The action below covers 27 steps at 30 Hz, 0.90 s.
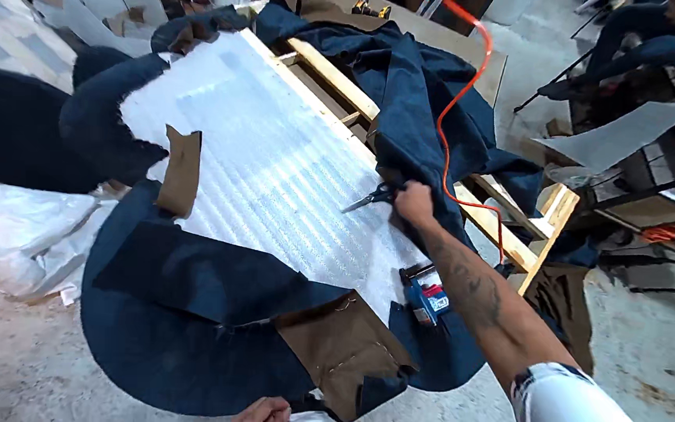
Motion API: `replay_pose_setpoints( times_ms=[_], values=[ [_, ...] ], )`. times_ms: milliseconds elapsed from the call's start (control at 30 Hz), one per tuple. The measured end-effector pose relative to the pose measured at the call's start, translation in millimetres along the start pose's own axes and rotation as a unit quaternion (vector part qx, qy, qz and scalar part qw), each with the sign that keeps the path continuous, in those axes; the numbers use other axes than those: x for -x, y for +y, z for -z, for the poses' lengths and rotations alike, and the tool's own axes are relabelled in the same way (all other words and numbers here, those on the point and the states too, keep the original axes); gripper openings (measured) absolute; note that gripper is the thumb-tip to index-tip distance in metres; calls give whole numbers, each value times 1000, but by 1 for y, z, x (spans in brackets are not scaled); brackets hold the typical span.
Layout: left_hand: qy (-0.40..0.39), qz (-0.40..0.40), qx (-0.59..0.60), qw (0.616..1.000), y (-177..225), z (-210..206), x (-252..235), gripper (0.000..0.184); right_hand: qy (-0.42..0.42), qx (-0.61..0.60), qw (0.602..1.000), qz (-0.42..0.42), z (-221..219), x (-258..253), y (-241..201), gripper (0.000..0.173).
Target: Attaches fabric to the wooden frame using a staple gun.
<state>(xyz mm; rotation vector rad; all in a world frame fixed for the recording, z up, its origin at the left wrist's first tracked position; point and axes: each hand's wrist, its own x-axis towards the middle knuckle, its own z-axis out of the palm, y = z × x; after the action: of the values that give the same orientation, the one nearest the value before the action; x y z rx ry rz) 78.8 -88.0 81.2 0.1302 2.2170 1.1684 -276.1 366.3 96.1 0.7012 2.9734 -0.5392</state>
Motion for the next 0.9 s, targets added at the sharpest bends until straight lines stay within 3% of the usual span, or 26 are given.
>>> replay_pose_setpoints(
  times_ms=[100,167,200,300,367,533,600,700,833,900],
  values=[
    [32,-2,72,997,6,8,-18,29,120,-144,980,-70,19,-17,11,52],
    [20,-6,97,995,15,12,-34,29,131,-99,986,26,22,0,10,53],
    [10,-15,100,995,20,15,-43,29,97,-37,989,108,22,7,7,49],
    [1,-57,84,995,37,18,-68,28,-29,159,932,323,-1,-11,2,57],
    [-3,-82,55,995,41,14,-81,26,-70,248,885,387,-19,-33,0,60],
    [-25,-125,-82,988,42,-2,-100,28,-75,309,823,471,-25,-42,-20,25],
    [-96,-97,-111,984,43,-3,-91,33,-74,273,833,476,-12,-13,-24,24],
    [-140,-38,-143,979,41,-7,-84,39,-37,170,870,462,15,56,-30,31],
    [-184,140,-137,963,45,-18,-63,72,-55,25,939,338,46,192,3,44],
    [-142,187,-38,971,43,-33,-56,68,-70,-20,960,272,41,245,46,44]
  ],
)
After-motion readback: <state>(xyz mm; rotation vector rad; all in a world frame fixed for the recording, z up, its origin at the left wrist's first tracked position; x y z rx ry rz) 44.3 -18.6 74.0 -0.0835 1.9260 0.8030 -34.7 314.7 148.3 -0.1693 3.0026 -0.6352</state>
